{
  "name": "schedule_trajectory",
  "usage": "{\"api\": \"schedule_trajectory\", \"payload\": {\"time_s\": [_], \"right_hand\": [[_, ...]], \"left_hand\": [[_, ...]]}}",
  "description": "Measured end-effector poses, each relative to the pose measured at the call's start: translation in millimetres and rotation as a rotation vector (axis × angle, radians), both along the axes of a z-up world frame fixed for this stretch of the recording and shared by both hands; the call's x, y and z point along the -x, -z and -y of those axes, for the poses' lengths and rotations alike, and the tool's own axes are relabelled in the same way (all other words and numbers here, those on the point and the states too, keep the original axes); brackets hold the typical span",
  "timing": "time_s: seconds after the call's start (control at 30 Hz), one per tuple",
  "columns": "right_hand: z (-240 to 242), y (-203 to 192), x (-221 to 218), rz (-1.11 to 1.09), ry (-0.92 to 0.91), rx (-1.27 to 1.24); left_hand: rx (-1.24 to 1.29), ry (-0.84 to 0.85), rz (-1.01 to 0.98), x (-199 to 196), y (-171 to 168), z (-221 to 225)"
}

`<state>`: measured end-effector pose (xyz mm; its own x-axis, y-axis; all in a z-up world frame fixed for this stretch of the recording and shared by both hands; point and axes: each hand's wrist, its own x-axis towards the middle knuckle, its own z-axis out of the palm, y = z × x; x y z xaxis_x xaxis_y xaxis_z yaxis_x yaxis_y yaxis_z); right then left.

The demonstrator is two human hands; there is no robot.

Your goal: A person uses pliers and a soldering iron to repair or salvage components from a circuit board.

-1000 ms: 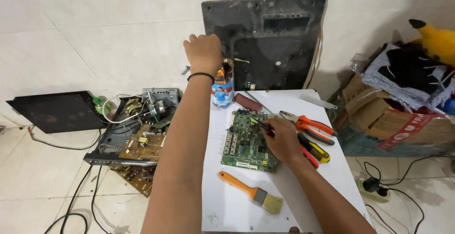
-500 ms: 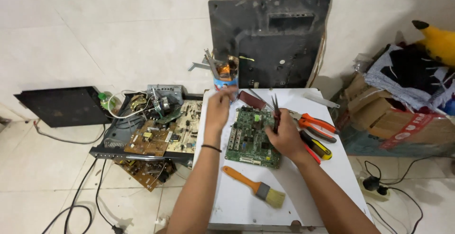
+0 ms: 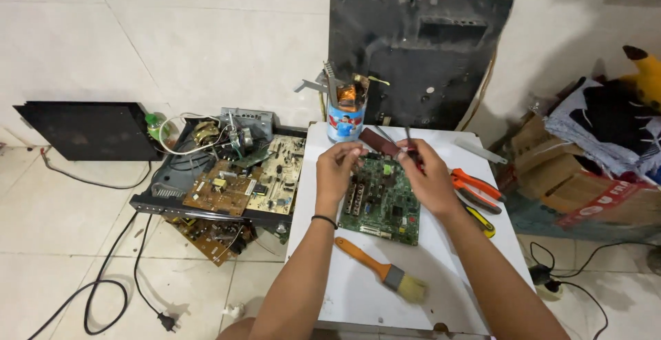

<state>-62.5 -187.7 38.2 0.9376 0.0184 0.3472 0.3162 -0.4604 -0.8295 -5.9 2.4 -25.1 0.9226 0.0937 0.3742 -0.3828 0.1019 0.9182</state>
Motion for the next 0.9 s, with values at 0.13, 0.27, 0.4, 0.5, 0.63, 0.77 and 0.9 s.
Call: {"api": "schedule_trajectory", "payload": {"time_s": [0.13,0.27,0.4,0.5,0.63,0.77,0.9], "right_hand": [[8,15,-21,0.035,-0.027,0.203],[16,33,-21,0.159,0.024,0.458],[31,40,-21,0.295,0.026,0.611],[29,34,-13,0.342,0.038,0.632],[27,42,-15,0.379,0.019,0.627],[21,38,-16,0.39,-0.006,0.629],[18,40,-13,0.335,0.0,0.688]], "left_hand": [[0.06,0.033,-0.016,-12,14,3],[0.125,0.017,-0.003,-19,25,5],[0.071,-0.057,-0.02,-10,11,2],[0.14,-0.002,-0.021,-11,14,1],[0.2,0.061,-0.044,-4,9,6],[0.199,0.099,-0.023,-5,4,9],[0.176,0.113,-0.012,-1,5,10]]}}
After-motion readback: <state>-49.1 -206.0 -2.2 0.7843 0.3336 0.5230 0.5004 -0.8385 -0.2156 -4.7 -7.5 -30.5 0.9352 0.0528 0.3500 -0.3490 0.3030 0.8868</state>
